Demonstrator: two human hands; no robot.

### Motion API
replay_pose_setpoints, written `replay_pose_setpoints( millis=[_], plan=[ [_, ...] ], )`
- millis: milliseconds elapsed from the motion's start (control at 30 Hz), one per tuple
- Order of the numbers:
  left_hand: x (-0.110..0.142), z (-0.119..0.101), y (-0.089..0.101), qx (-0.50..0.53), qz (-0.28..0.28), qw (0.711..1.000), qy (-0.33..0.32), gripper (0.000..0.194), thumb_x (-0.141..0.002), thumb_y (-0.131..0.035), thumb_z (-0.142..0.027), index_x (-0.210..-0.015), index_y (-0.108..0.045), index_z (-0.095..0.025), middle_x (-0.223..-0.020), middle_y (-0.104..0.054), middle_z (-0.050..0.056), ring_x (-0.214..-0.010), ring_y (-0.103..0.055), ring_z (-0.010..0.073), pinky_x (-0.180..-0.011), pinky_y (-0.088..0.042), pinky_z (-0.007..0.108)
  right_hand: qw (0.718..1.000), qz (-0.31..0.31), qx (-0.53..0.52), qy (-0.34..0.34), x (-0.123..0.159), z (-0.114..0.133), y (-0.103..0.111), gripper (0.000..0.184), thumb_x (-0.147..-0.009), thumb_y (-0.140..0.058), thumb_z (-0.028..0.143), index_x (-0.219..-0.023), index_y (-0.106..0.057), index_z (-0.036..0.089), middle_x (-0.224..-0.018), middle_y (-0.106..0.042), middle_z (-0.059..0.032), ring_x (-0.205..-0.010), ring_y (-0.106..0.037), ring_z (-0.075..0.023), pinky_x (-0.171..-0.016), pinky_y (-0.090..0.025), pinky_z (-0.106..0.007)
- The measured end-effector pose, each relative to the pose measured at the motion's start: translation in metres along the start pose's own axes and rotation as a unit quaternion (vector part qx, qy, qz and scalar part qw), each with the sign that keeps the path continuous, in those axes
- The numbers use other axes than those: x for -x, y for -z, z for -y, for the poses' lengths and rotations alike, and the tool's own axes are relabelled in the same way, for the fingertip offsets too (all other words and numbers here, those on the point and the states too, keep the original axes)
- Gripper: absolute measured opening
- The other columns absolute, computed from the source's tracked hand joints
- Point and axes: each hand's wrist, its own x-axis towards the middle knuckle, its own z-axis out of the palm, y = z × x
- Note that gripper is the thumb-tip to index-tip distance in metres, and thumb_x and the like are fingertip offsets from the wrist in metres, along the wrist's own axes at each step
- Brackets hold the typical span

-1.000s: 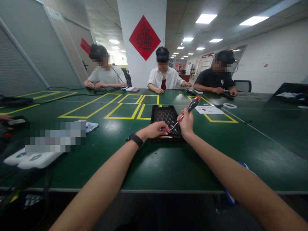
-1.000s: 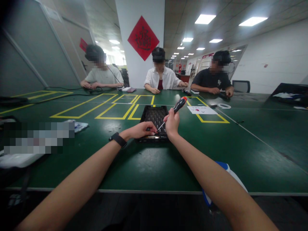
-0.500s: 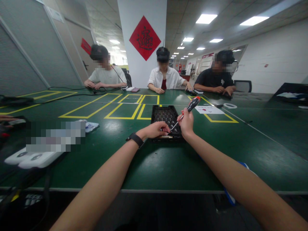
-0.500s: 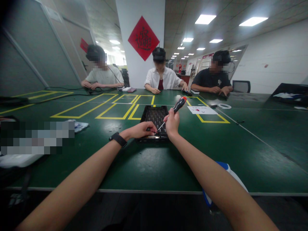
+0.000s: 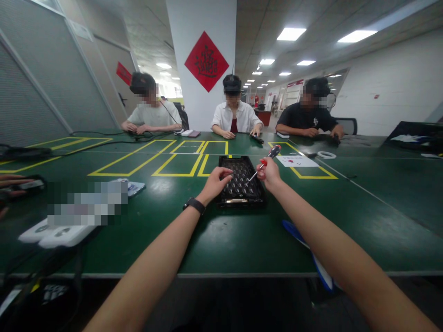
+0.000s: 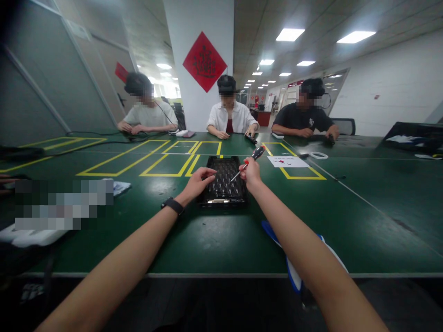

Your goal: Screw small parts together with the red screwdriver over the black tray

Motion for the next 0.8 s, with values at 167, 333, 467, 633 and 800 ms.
replay_pose_setpoints(
  millis=[167, 333, 467, 633, 800],
  plan=[
    [-0.005, 0.040, 0.000, -0.015, -0.062, 0.985, 0.161, 0.054, -0.069, -0.056, -0.016, -0.122, -0.046, -0.013, -0.118, -0.050, 0.013, -0.110, -0.048, 0.0213, -0.093, -0.041, 0.035, 0.997, 0.040, -0.006, -0.068, -0.005, -0.001, 0.000, 0.019, -0.087, -0.036, 0.035, -0.077, -0.040, 0.019, -0.046, -0.052, 0.0038, -0.030, -0.035, -0.0050, -0.033, -0.026, -0.014],
    [-0.007, 0.046, -0.002, 0.044, -0.041, 0.978, 0.198, 0.058, -0.070, -0.045, -0.010, -0.127, -0.038, -0.015, -0.113, -0.056, 0.012, -0.106, -0.053, 0.0198, -0.088, -0.044, 0.034, 0.997, 0.067, 0.026, -0.001, 0.005, -0.018, -0.002, 0.030, -0.081, -0.047, 0.047, -0.092, -0.042, 0.020, -0.054, -0.061, 0.0012, -0.034, -0.047, -0.0075, -0.034, -0.033, -0.015],
    [-0.008, 0.045, -0.001, 0.043, -0.040, 0.980, 0.188, 0.052, -0.069, -0.045, -0.009, -0.121, -0.044, -0.014, -0.113, -0.057, 0.011, -0.105, -0.054, 0.0194, -0.089, -0.044, 0.034, 0.984, 0.119, 0.080, 0.102, 0.021, -0.023, -0.003, 0.041, -0.077, -0.049, 0.054, -0.099, -0.042, 0.020, -0.053, -0.059, 0.0049, -0.033, -0.049, -0.0082, -0.033, -0.032, -0.015],
    [-0.007, 0.045, 0.003, 0.022, -0.048, 0.982, 0.179, 0.043, -0.069, -0.045, -0.007, -0.111, -0.052, -0.013, -0.112, -0.058, 0.010, -0.106, -0.053, 0.0186, -0.092, -0.043, 0.034, 0.980, 0.128, 0.050, 0.146, 0.036, -0.024, -0.007, 0.038, -0.081, -0.042, 0.054, -0.097, -0.043, 0.020, -0.051, -0.056, 0.0059, -0.033, -0.046, -0.0071, -0.033, -0.032, -0.015],
    [-0.004, 0.025, 0.012, -0.084, -0.079, 0.989, 0.097, 0.034, -0.071, -0.052, -0.014, -0.104, -0.058, -0.016, -0.107, -0.058, 0.008, -0.096, -0.055, 0.0173, -0.090, -0.043, 0.033, 0.976, 0.089, 0.038, 0.193, 0.036, -0.025, -0.007, 0.034, -0.083, -0.040, 0.052, -0.094, -0.041, 0.020, -0.051, -0.056, 0.0060, -0.033, -0.043, -0.0060, -0.033, -0.032, -0.015]
  ],
)
